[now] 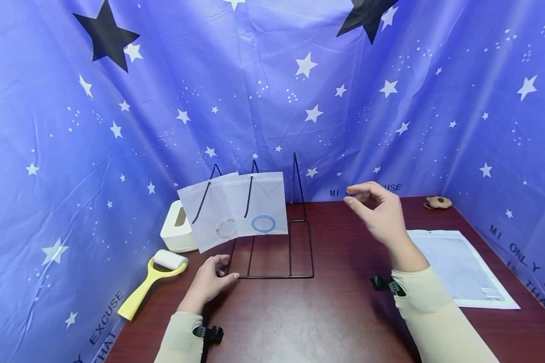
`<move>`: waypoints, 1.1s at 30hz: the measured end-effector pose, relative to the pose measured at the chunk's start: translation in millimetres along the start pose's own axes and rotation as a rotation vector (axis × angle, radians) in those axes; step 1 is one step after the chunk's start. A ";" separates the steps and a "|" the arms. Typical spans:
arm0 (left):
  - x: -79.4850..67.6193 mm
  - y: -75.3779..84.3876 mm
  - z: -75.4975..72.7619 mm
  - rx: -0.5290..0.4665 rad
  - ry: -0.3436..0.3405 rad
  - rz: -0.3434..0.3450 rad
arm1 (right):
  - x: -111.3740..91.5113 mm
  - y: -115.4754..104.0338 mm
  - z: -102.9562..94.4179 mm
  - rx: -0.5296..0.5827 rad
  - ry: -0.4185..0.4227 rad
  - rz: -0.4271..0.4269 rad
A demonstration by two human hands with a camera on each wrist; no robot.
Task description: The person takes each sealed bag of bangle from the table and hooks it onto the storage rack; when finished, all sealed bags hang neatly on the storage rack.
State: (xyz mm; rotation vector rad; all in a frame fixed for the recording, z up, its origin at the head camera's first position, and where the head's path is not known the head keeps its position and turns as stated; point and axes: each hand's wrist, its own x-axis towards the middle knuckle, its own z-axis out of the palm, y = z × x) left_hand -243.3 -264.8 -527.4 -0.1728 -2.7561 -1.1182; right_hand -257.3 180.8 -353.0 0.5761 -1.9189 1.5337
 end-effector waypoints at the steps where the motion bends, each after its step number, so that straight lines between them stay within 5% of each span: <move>1: -0.4 -1.0 0.3 0.008 -0.001 0.006 | 0.4 -1.3 -3.3 -0.005 0.005 0.002; 8: -2.2 -0.4 1.2 0.047 -0.034 -0.022 | 3.8 -4.8 -19.9 -0.019 0.035 0.001; 16: -2.0 1.3 3.5 0.074 -0.060 -0.037 | 8.3 22.1 -48.4 -0.066 0.075 0.007; 27: -2.0 0.5 3.7 0.091 -0.051 -0.030 | 8.6 37.5 -98.8 -0.213 0.191 0.107; 33: -2.9 1.1 3.3 0.089 -0.039 -0.031 | 6.6 50.8 -120.4 -0.243 0.228 0.234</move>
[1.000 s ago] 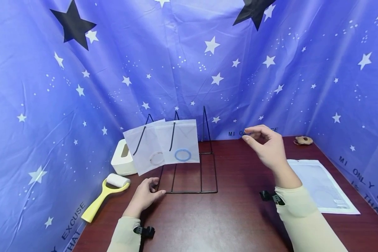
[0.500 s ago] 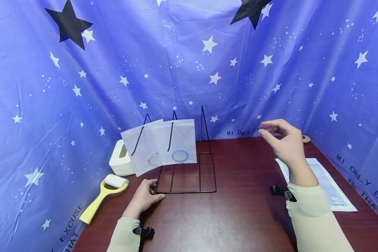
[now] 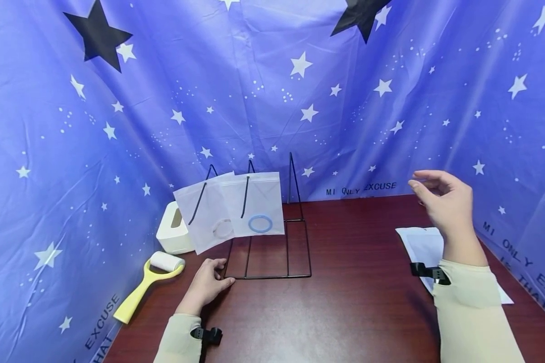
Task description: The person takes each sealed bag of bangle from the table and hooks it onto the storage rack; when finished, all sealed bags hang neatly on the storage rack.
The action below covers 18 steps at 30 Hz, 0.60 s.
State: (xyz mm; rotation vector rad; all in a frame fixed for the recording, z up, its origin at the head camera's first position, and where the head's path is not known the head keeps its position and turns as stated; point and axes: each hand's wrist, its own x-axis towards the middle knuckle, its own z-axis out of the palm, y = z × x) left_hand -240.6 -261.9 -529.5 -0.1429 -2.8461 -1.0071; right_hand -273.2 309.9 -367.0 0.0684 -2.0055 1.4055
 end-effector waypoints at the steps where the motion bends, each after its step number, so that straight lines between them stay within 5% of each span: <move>1: -0.2 0.5 0.0 -0.002 -0.001 -0.005 | 1.1 4.8 -2.9 -0.011 -0.010 0.026; 18: 1.0 -1.2 -0.7 0.006 0.006 -0.004 | 26.5 76.6 -48.4 -0.340 -0.155 0.203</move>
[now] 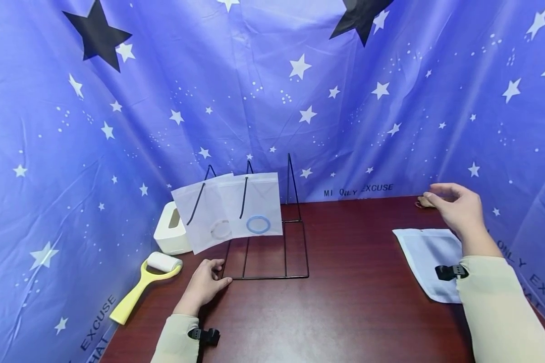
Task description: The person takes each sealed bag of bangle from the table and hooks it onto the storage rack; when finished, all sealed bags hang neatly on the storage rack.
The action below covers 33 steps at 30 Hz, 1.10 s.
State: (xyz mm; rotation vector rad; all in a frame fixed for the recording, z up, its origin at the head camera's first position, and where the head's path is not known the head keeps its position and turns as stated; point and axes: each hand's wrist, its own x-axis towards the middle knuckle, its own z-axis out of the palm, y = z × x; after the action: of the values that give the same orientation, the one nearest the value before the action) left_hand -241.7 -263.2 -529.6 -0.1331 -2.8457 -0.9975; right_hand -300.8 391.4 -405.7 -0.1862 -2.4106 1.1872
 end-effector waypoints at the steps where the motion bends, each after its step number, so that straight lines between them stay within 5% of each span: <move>1: 0.1 -0.4 -0.1 -0.002 -0.003 0.002 | 1.9 5.2 0.0 -0.003 -0.004 -0.002; 17: 1.8 -3.5 -0.2 -0.006 -0.003 -0.009 | 20.4 69.8 -7.3 -0.151 -0.210 0.072; 33: 0.3 -3.0 1.0 0.006 0.010 -0.010 | 31.7 105.1 -7.3 -0.307 -0.465 0.084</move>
State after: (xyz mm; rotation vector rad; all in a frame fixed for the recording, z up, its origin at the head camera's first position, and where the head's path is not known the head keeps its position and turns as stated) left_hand -242.5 -264.9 -532.1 -0.1126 -2.8427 -0.9879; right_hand -333.6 471.7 -473.3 -0.1144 -3.0174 0.9687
